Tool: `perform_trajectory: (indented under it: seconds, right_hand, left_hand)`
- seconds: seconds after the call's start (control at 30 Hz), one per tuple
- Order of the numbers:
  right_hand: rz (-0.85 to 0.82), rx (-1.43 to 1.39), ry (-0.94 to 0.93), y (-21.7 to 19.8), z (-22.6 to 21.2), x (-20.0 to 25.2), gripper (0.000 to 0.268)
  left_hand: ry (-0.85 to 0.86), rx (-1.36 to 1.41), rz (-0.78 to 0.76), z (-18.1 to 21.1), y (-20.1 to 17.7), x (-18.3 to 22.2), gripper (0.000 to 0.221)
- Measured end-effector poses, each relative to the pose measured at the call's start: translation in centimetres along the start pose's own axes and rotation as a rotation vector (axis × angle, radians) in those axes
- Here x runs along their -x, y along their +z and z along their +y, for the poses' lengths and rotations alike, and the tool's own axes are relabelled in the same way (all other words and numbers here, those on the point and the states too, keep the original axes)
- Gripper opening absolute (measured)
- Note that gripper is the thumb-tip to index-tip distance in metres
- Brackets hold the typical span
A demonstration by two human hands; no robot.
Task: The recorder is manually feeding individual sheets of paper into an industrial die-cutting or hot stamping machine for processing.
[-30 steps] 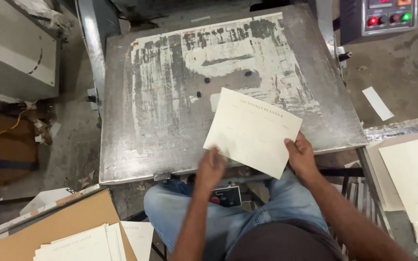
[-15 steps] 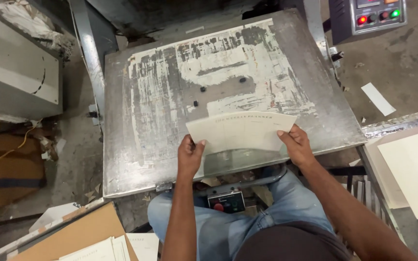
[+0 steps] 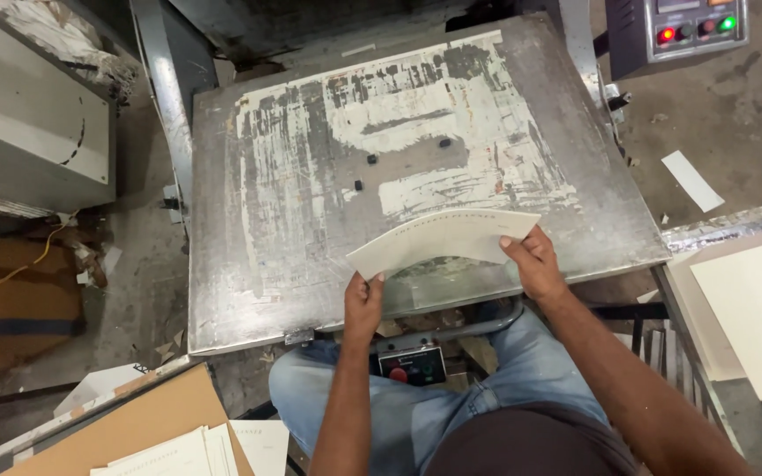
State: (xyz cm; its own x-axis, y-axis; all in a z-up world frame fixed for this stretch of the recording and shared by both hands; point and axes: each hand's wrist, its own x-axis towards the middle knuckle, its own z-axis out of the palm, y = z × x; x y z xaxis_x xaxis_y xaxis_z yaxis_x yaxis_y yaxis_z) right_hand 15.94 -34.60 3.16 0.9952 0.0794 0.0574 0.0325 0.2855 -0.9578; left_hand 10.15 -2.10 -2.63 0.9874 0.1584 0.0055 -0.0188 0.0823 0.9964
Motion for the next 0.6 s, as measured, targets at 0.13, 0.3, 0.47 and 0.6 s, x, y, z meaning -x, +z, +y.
perform_trajectory:
  seconds: [0.13, 0.3, 0.47, 0.6]
  right_hand:
    - [-0.068, 0.085, 0.02, -0.8, -1.7, -0.8, 0.042]
    - [-0.11, 0.351, 0.043, -0.7, -7.8, -2.3, 0.042]
    - [-0.238, 0.697, -0.075, 2.0, -15.2, -3.2, 0.031]
    - [-0.304, 1.065, -0.099, 3.2, -17.8, -3.8, 0.028]
  left_hand:
    - [-0.034, -0.041, 0.05, -0.6, 0.3, 0.1, 0.031]
    - [-0.046, -0.116, 0.058, -0.1, 0.4, 0.2, 0.031]
    - [-0.038, -0.145, 0.059, 0.8, 0.5, 0.3, 0.031]
    - [-0.081, -0.204, 0.054, 1.0, 0.5, 0.4, 0.031]
